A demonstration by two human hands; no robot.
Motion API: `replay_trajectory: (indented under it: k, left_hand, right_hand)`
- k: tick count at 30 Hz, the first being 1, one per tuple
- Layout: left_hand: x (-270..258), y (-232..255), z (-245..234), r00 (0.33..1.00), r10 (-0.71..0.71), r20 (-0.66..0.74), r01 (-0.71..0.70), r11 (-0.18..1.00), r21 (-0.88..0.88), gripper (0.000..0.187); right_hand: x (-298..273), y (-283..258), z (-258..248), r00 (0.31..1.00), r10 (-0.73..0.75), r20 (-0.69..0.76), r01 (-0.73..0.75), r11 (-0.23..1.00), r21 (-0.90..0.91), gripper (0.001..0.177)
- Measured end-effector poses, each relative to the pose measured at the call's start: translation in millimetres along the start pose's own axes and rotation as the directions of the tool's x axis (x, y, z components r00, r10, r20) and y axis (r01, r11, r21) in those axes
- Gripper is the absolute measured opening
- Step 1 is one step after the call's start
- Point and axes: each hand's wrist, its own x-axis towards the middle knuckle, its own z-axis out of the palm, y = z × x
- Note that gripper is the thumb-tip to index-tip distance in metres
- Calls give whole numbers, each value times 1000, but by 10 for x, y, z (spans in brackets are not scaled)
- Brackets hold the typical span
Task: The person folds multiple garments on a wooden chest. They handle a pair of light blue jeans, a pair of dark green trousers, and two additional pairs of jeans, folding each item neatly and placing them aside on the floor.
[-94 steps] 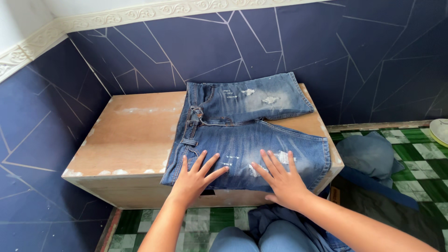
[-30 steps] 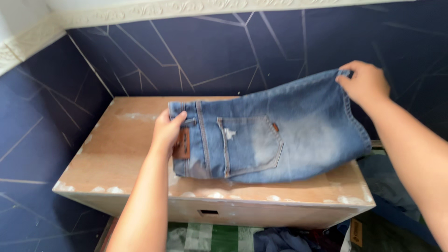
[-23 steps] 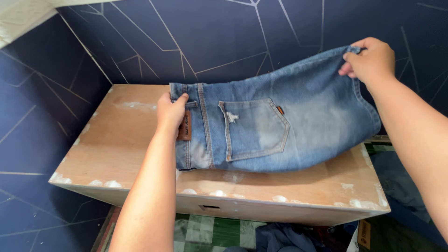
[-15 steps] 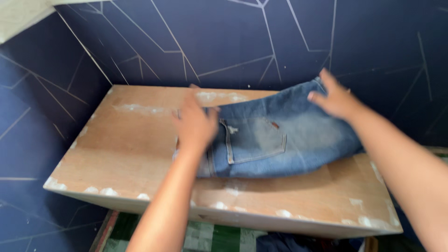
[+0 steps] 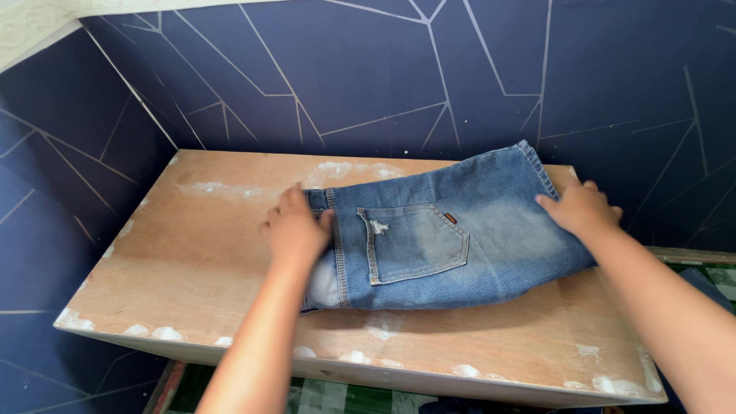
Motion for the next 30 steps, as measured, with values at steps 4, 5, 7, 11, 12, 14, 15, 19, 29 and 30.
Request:
replay_trajectory:
  k: [4, 5, 7, 11, 12, 14, 15, 19, 29, 30]
  left_hand:
    - [88, -164, -127, 992, -81, 93, 104, 956, -276, 69]
    - [90, -179, -190, 992, -66, 103, 96, 939, -331, 64]
    - [95, -163, -335, 993, -28, 118, 77, 895, -439, 54]
    - [149, 83, -556, 982, -69, -175, 3, 936, -353, 51]
    - [144, 166, -570, 949, -43, -314, -69, 938, -340, 52]
    - [91, 289, -588, 854, 49, -518, -206, 946, -250, 58]
    - [48, 343, -594, 804, 116, -583, -267, 947, -179, 63]
    - [-246, 588, -652, 694, 403, -596, -393, 907, 155, 61]
    - [-1561, 1749, -208, -78, 997, -22, -984, -74, 163, 14]
    - [-1607, 1822, -140, -80, 993, 82, -943, -103, 316, 17]
  right_hand:
    - [-14, 197, -56, 989, -45, -142, 67, 986, 154, 27]
    - [-20, 234, -48, 979, -67, -193, 110, 969, 220, 25]
    - [-10, 309, -31, 948, -96, -304, 202, 918, 341, 21]
    - [117, 437, -39, 904, -104, -414, 286, 868, 406, 22]
    - [137, 462, -28, 905, -99, -415, 289, 856, 428, 24]
    - [150, 520, -8, 926, -100, -363, 272, 844, 462, 32]
    - [140, 563, -6, 945, -108, -309, 251, 844, 473, 40]
    - [82, 703, 8, 959, -162, -230, 246, 880, 405, 54]
    - [112, 938, -12, 975, -205, 81, 193, 972, 132, 50]
    - [66, 933, -49, 971, -237, 15, 227, 945, 234, 46]
